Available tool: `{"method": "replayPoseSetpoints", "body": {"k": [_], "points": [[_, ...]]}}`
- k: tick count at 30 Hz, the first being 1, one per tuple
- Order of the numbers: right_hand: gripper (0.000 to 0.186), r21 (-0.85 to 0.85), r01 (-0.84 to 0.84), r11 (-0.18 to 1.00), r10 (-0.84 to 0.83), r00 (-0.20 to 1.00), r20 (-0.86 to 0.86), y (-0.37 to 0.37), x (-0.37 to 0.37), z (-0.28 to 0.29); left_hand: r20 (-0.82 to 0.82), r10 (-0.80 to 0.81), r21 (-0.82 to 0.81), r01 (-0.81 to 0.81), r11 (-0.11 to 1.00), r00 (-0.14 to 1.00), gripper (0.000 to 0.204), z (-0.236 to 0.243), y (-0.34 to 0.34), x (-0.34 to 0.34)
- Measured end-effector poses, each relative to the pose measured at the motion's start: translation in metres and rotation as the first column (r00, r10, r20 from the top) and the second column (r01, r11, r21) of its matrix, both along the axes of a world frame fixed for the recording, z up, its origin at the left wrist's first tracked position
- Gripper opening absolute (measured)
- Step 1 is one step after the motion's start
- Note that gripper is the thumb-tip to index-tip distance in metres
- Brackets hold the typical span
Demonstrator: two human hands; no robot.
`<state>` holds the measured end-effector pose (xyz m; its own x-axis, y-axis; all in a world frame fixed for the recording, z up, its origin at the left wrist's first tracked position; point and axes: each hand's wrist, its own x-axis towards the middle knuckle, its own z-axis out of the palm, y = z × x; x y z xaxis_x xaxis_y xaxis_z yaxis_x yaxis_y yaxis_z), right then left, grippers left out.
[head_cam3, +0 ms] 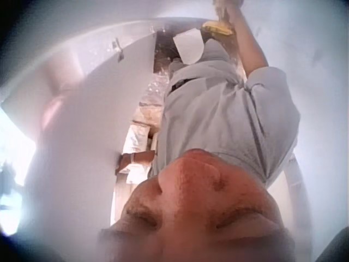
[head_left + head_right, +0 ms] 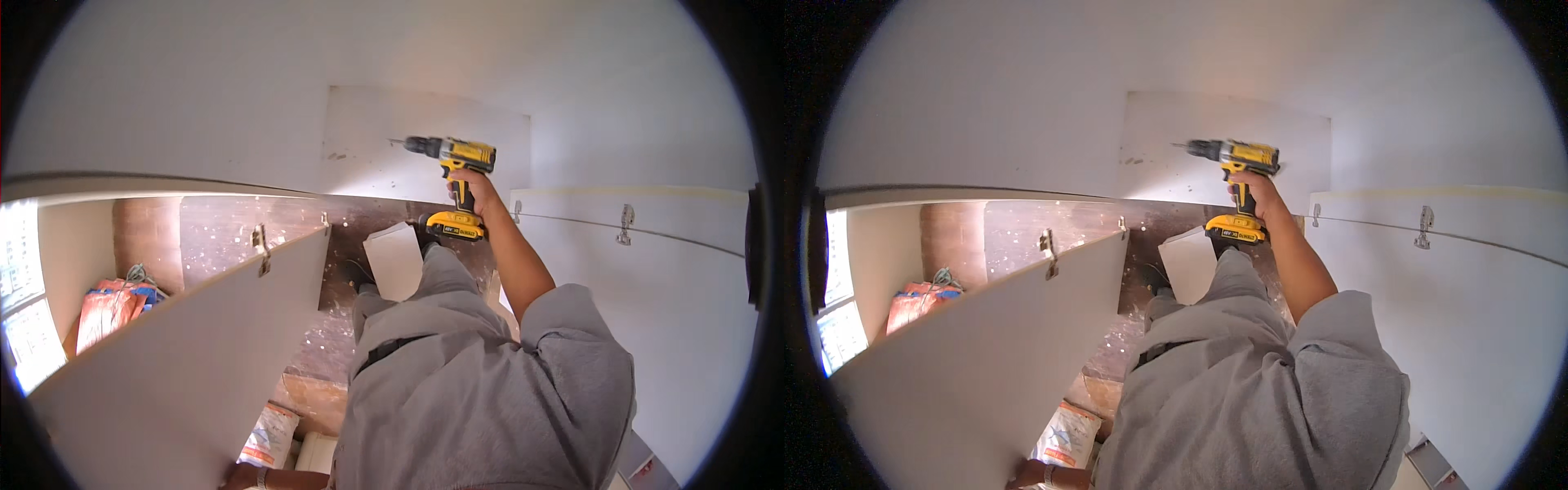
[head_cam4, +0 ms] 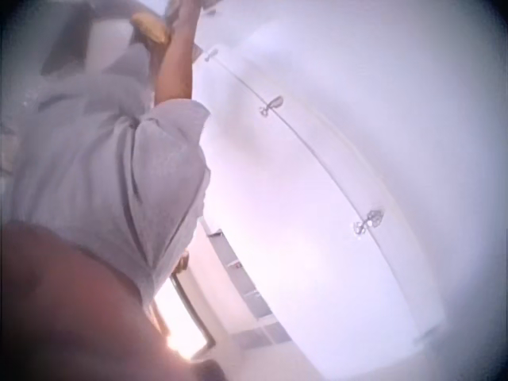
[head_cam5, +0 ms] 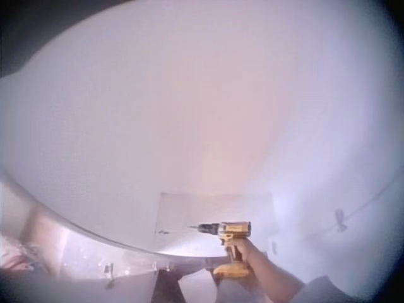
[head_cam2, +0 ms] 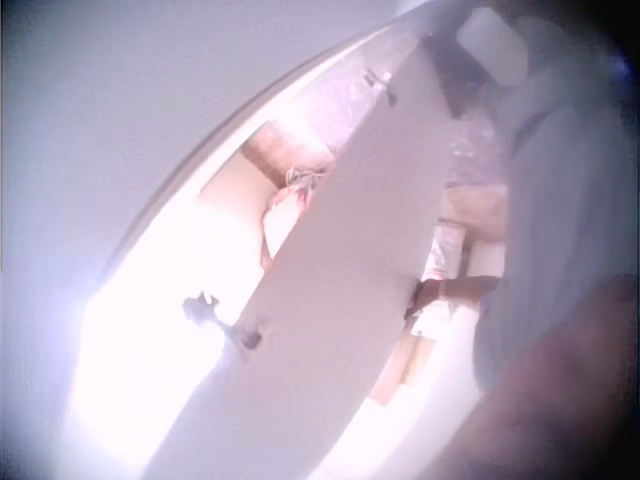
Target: The person installs a hinge on a white cabinet door using a drill and a screwdriver.
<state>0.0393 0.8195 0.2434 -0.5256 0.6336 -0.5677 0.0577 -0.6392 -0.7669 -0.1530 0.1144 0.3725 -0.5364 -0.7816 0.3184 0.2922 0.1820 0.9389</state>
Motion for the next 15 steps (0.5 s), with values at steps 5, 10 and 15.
{"method": "replayPoseSetpoints", "body": {"k": [5, 10, 15], "points": [[0.019, -0.192, 0.165, 0.968, -0.137, 0.979, 0.150, 0.076, 0.073, -0.179, 0.102, 0.034, -0.103, -0.024, 0.994, 0.994, 0.069, -0.092, 0.086, 0.008], [0.020, -0.371, 0.195, 0.908, -0.224, 0.974, -0.037, 0.101, 0.049, -0.296, 0.182, 0.061, -0.237, -0.016, 0.971, 0.981, 0.070, -0.155, 0.122, -0.015], [0.021, -0.530, 0.387, 0.754, -0.496, 0.865, -0.074, 0.123, 0.011, -0.431, 0.228, 0.102, -0.348, -0.017, 0.937, 0.968, 0.071, -0.211, 0.141, -0.030]]}}
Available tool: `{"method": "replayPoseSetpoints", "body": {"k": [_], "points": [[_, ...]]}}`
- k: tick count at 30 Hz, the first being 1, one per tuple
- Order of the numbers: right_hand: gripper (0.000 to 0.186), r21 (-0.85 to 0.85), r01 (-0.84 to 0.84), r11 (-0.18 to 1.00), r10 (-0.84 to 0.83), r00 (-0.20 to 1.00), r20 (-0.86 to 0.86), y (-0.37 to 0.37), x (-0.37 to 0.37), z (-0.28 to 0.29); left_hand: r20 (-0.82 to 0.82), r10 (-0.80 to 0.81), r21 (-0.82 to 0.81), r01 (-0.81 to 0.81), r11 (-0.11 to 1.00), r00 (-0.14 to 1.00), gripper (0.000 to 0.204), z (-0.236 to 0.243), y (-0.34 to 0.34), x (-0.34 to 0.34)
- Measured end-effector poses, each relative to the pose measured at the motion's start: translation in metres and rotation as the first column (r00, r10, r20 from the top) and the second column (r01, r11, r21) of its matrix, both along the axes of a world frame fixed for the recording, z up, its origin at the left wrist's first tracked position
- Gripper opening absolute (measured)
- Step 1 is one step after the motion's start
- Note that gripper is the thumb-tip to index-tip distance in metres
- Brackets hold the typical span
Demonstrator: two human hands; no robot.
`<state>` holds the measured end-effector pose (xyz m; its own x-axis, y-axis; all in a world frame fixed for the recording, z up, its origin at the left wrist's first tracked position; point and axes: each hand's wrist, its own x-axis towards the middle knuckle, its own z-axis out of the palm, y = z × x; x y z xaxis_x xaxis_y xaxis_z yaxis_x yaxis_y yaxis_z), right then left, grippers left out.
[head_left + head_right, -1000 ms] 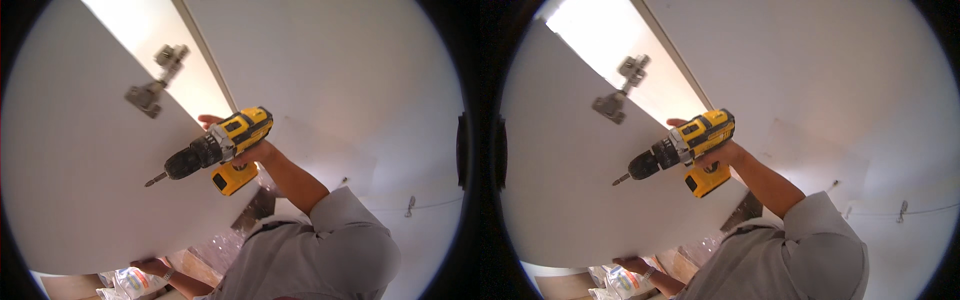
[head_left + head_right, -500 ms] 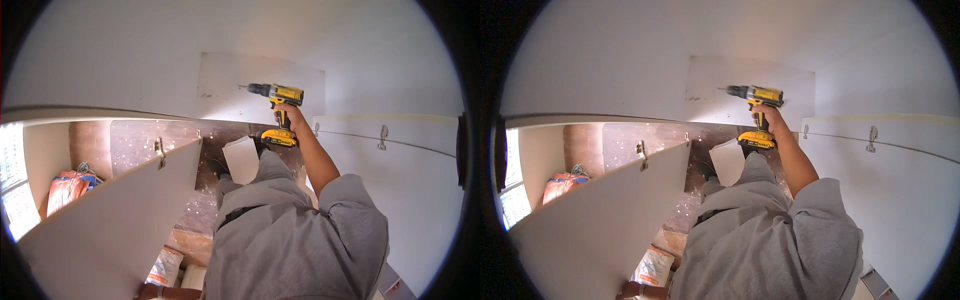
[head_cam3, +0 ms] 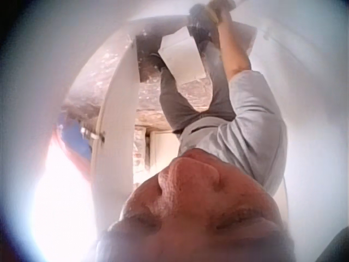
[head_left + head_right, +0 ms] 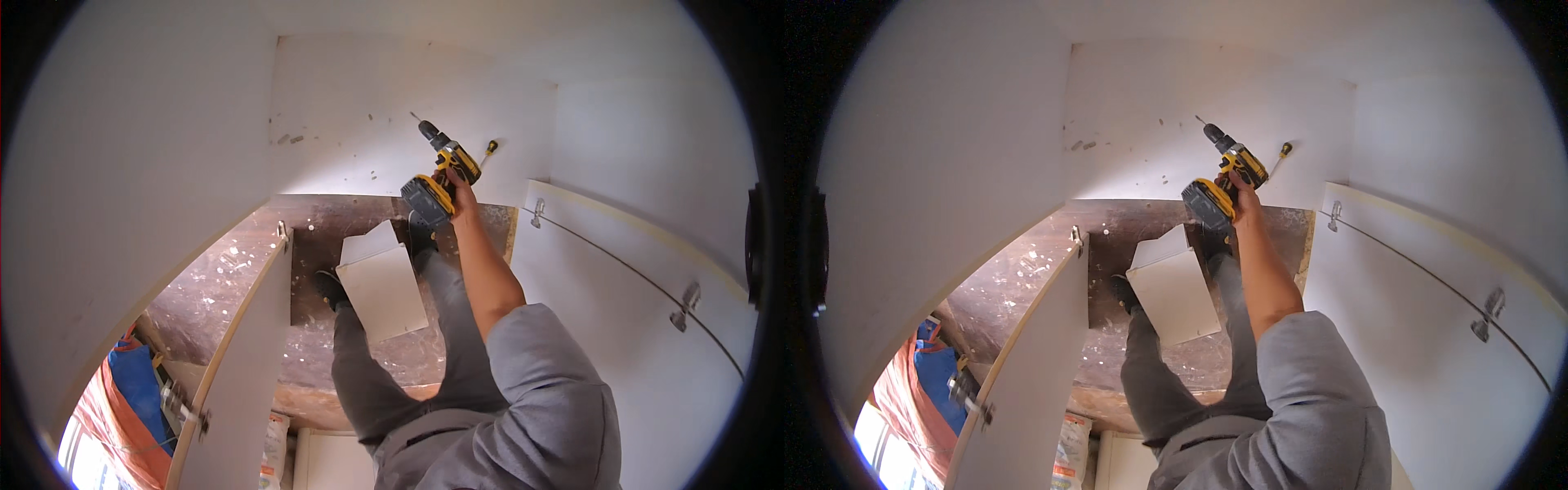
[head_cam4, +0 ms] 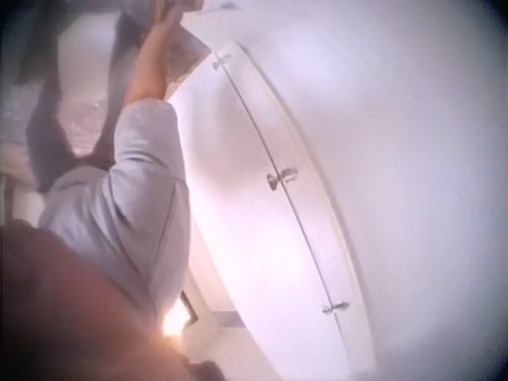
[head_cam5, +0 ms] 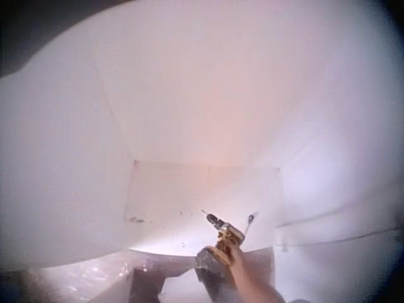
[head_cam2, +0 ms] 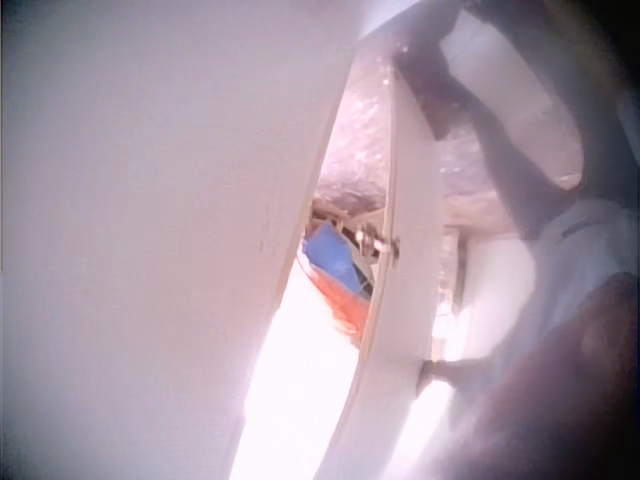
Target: The person installs a hinge on a white cabinet door using a drill and a screwdriver.
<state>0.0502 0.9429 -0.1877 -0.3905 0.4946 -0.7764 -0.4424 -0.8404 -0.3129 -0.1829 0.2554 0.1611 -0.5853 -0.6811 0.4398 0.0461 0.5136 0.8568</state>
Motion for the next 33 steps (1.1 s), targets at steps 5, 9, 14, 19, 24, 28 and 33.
{"method": "replayPoseSetpoints", "body": {"k": [5, 9, 14, 19, 24, 28, 33], "points": [[0.023, 0.033, 0.154, 0.988, -0.155, 0.986, 0.058, 0.020, -0.020, -0.117, 0.036, 0.026, -0.087, -0.022, 0.996, 0.999, 0.072, -0.036, 0.000, -0.001], [0.023, 0.048, 0.270, 0.962, -0.267, 0.962, -0.056, 0.033, -0.038, -0.176, 0.058, 0.049, -0.153, -0.039, 0.987, 0.997, 0.073, -0.039, -0.008, -0.003], [0.021, 0.079, 0.254, 0.964, -0.260, 0.961, 0.094, 0.033, -0.039, -0.219, 0.044, 0.110, -0.180, -0.100, 0.979, 0.993, 0.074, -0.024, -0.029, 0.007], [0.032, 0.104, 0.133, 0.986, -0.158, 0.941, 0.300, 0.010, -0.043, -0.212, -0.023, 0.195, -0.176, -0.196, 0.965, 0.980, 0.075, 0.032, -0.059, 0.034], [0.055, 0.133, -0.194, 0.972, 0.131, 0.917, 0.378, -0.022, -0.053, -0.152, -0.119, 0.275, -0.096, -0.286, 0.953, 0.954, 0.076, 0.113, -0.096, 0.072], [0.036, 0.067, -0.694, 0.717, 0.539, 0.613, 0.578, -0.069, -0.070, -0.057, -0.221, 0.310, 0.035, -0.310, 0.950, 0.925, 0.077, 0.180, -0.140, 0.108], [0.025, 0.380, -0.830, 0.408, 0.679, 0.554, 0.481, -0.156, -0.112, 0.119, -0.269, 0.262, 0.339, -0.163, 0.927, 0.927, 0.076, 0.194, -0.094, 0.092]]}}
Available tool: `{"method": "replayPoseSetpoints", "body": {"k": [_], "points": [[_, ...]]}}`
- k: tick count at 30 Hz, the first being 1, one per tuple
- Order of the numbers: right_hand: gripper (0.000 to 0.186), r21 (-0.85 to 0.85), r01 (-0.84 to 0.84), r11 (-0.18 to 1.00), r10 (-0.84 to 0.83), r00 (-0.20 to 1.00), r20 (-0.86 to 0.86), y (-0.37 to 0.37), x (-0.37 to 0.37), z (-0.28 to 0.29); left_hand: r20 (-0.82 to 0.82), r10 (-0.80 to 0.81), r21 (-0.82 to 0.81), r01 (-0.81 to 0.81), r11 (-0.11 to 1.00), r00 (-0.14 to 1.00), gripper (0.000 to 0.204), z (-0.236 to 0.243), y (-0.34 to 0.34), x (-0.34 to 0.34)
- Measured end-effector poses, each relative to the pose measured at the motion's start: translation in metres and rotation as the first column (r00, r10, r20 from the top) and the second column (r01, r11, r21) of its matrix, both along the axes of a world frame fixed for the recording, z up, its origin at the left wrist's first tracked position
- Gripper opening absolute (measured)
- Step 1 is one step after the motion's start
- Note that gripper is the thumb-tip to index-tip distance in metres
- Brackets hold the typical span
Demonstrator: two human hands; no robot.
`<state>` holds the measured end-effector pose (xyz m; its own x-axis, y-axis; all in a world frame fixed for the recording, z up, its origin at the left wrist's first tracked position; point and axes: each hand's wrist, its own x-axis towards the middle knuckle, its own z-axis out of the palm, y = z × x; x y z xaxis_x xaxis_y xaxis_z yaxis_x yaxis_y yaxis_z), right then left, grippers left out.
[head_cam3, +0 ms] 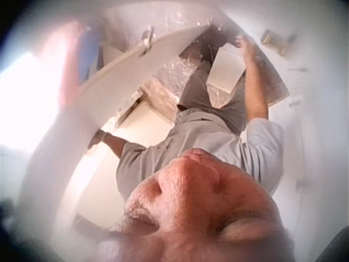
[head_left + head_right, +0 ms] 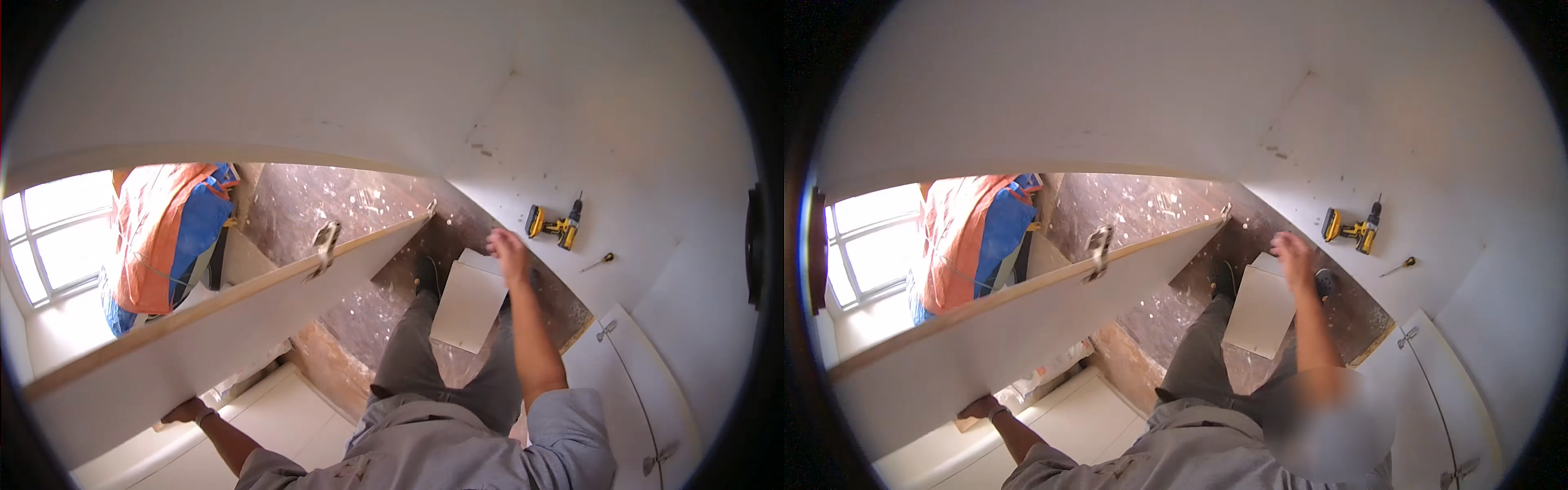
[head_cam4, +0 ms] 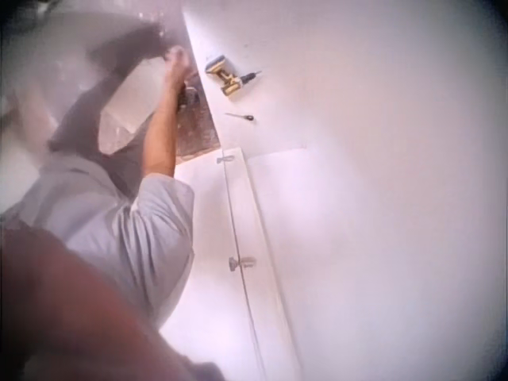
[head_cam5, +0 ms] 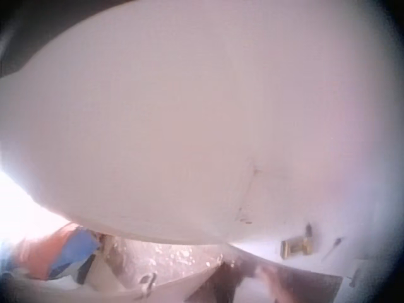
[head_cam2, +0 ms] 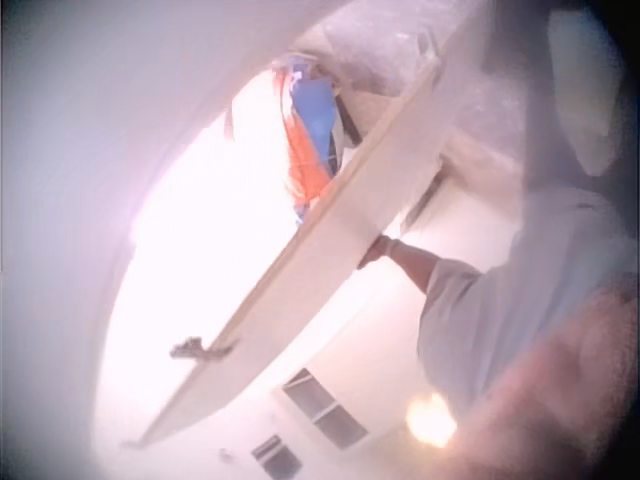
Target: The person installs a hinge on a white cabinet door using a drill and a screwdriver.
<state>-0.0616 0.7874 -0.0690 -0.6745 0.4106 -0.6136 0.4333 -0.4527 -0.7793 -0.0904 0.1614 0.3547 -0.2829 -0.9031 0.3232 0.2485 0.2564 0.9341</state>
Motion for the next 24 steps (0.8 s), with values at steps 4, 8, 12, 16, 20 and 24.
{"method": "replayPoseSetpoints", "body": {"k": [4, 8, 12, 16, 20, 24], "points": [[0.029, -0.076, -0.295, 0.952, 0.259, 0.916, -0.305, -0.080, -0.051, 0.155, -0.034, -0.078, 0.071, 0.080, 0.994, 0.996, 0.077, 0.024, -0.007, 0.011], [0.026, -0.099, -0.282, 0.954, 0.221, 0.888, -0.402, -0.127, -0.072, 0.233, -0.050, -0.047, 0.125, 0.053, 0.991, 0.998, 0.082, 0.031, -0.001, 0.022], [0.021, -0.023, -0.260, 0.965, 0.205, 0.811, -0.548, -0.143, -0.087, 0.325, -0.009, 0.037, 0.176, -0.034, 0.984, 0.999, 0.086, 0.030, 0.006, 0.016], [0.023, 0.177, -0.280, 0.943, 0.317, 0.605, -0.730, -0.153, -0.108, 0.474, -0.160, 0.003, 0.125, 0.017, 0.992, 0.987, 0.083, 0.007, -0.052, 0.031], [0.042, 0.192, -0.319, 0.928, 0.332, 0.476, -0.814, -0.146, -0.136, 0.593, -0.097, 0.041, 0.169, -0.024, 0.985, 0.994, 0.081, 0.040, 0.002, 0.028], [0.065, 0.310, -0.371, 0.875, 0.414, 0.242, -0.878, -0.153, -0.160, 0.650, -0.026, 0.029, 0.209, -0.023, 0.978, 0.999, 0.079, 0.022, -0.023, 0.030]]}}
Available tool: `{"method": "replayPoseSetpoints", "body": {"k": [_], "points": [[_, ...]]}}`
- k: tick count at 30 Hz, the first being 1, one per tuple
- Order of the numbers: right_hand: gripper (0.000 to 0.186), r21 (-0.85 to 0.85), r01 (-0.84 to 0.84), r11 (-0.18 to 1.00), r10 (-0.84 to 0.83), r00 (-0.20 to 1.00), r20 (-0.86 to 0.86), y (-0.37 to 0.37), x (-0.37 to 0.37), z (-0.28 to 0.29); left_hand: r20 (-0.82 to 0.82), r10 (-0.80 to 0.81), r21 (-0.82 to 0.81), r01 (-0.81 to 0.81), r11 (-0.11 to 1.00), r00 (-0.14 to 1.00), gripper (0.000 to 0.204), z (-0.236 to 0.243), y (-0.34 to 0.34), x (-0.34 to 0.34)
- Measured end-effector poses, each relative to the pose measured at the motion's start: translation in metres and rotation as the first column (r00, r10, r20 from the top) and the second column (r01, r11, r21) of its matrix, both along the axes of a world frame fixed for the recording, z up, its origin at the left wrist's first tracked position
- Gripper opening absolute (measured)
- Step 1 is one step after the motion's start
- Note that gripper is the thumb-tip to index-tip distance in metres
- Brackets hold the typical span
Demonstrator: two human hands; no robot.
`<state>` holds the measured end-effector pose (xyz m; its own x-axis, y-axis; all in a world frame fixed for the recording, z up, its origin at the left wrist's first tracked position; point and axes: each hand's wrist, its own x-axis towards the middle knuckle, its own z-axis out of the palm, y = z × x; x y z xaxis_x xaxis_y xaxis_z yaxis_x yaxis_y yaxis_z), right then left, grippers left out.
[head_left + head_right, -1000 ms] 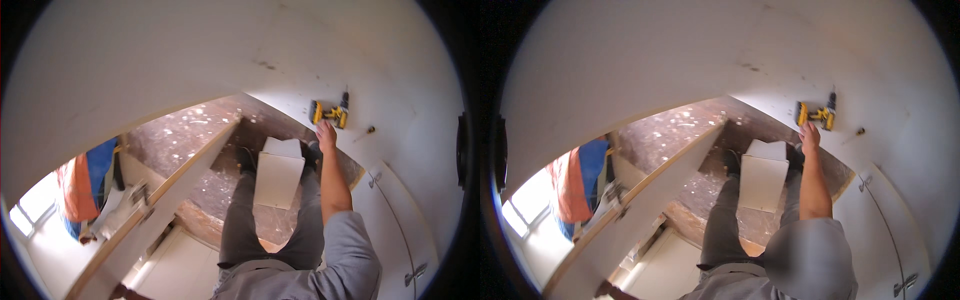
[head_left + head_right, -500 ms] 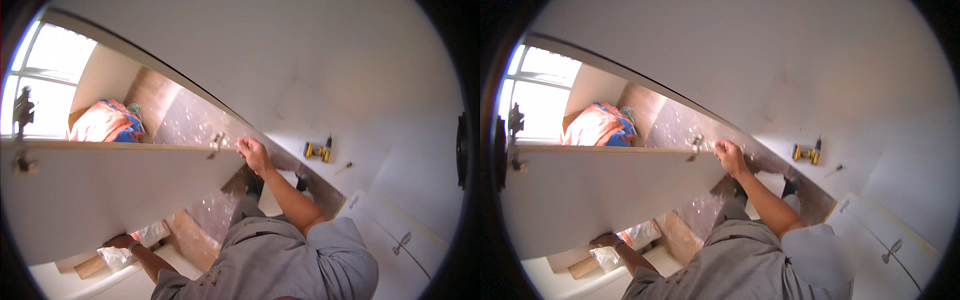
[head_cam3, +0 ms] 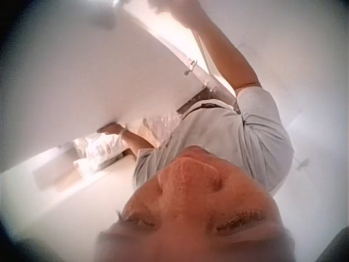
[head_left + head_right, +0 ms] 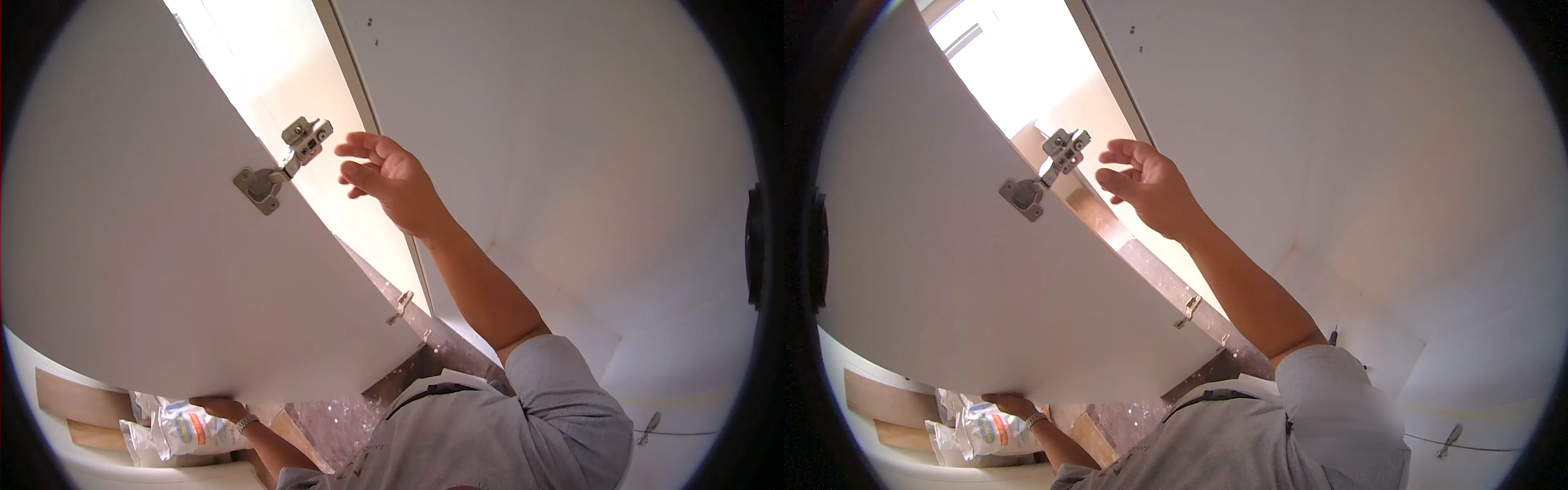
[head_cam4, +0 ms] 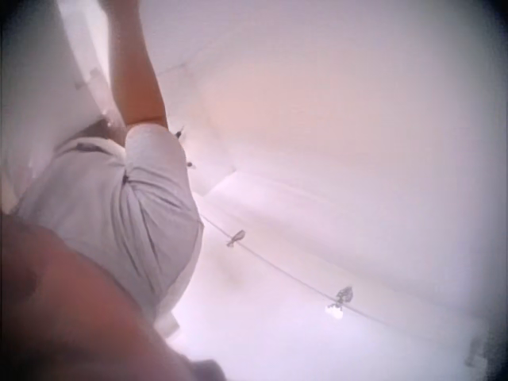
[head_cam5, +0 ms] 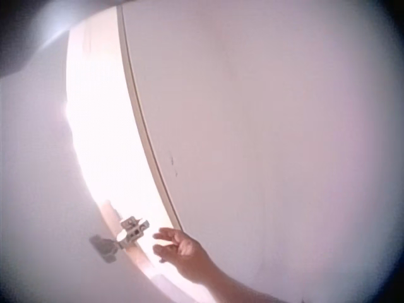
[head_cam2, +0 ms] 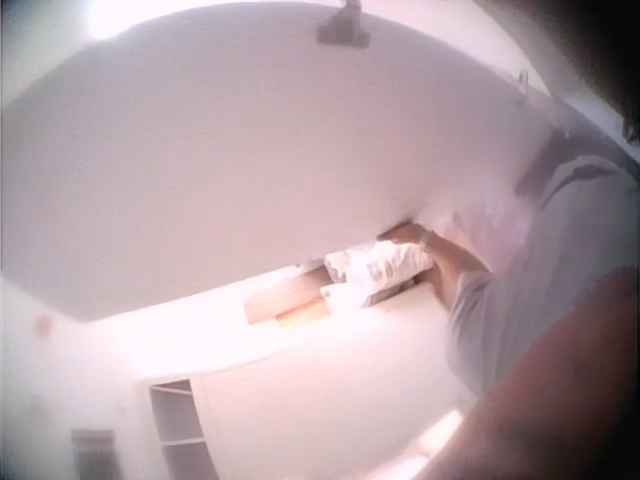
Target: The person installs a hinge on a white cabinet door using a drill and a screwdriver.
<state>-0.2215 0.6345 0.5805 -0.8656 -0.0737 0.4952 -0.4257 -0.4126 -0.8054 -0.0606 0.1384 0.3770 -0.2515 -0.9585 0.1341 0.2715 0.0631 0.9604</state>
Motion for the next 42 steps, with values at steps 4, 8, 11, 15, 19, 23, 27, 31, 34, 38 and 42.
{"method": "replayPoseSetpoints", "body": {"k": [4, 8, 11, 15, 19, 23, 27, 31, 34, 38, 42], "points": [[0.079, -0.085, -0.188, 0.979, 0.189, 0.982, 0.010, -0.008, -0.012, 0.022, 0.001, 0.060, -0.062, -0.059, 0.996, 0.998, 0.079, -0.012, -0.008, -0.003], [0.065, -0.105, -0.336, 0.936, 0.337, 0.941, -0.007, -0.005, -0.029, 0.028, -0.006, 0.039, -0.076, -0.039, 0.996, 0.999, 0.082, -0.017, -0.006, -0.004], [0.047, -0.101, -0.324, 0.941, 0.321, 0.946, -0.044, -0.006, -0.032, 0.040, 0.044, 0.094, -0.108, -0.089, 0.990, 0.995, 0.082, -0.024, -0.020, -0.001], [0.034, -0.055, -0.306, 0.950, 0.302, 0.950, -0.081, 0.003, -0.034, 0.046, 0.114, 0.102, -0.156, -0.084, 0.984, 0.988, 0.082, -0.015, 0.001, 0.001], [0.027, 0.050, -0.246, 0.968, 0.249, 0.966, -0.064, 0.005, -0.031, 0.053, 0.083, 0.075, -0.118, -0.065, 0.991, 0.994, 0.085, -0.015, -0.003, 0.001], [0.025, 0.082, -0.208, 0.975, 0.203, 0.977, 0.062, 0.005, -0.030, 0.064, 0.010, 0.096, -0.171, -0.093, 0.981, 0.995, 0.086, -0.018, -0.006, -0.005], [0.022, 0.102, -0.184, 0.978, 0.175, 0.981, 0.086, 0.006, -0.034, 0.067, 0.018, 0.097, -0.182, -0.092, 0.979, 0.995, 0.086, -0.015, -0.001, -0.008], [0.029, 0.166, -0.149, 0.975, 0.143, 0.989, 0.048, 0.008, -0.030, 0.072, 0.022, 0.100, -0.181, -0.095, 0.979, 0.995, 0.085, -0.011, 0.002, -0.007], [0.035, 0.161, -0.135, 0.978, 0.133, 0.991, 0.027, 0.008, -0.029, 0.068, 0.038, 0.014, -0.117, -0.009, 0.993, 0.999, 0.083, -0.036, -0.027, -0.005], [0.033, 0.187, -0.056, 0.981, 0.071, 0.995, -0.076, 0.007, -0.028, 0.058, -0.029, 0.035, -0.168, -0.039, 0.985, 0.999, 0.085, -0.051, -0.035, -0.013], [0.027, 0.190, 0.018, 0.982, 0.017, 0.983, -0.183, 0.004, -0.021, 0.055, -0.009, 0.027, -0.160, -0.028, 0.987, 1.000, 0.085, -0.043, -0.023, -0.005]]}}
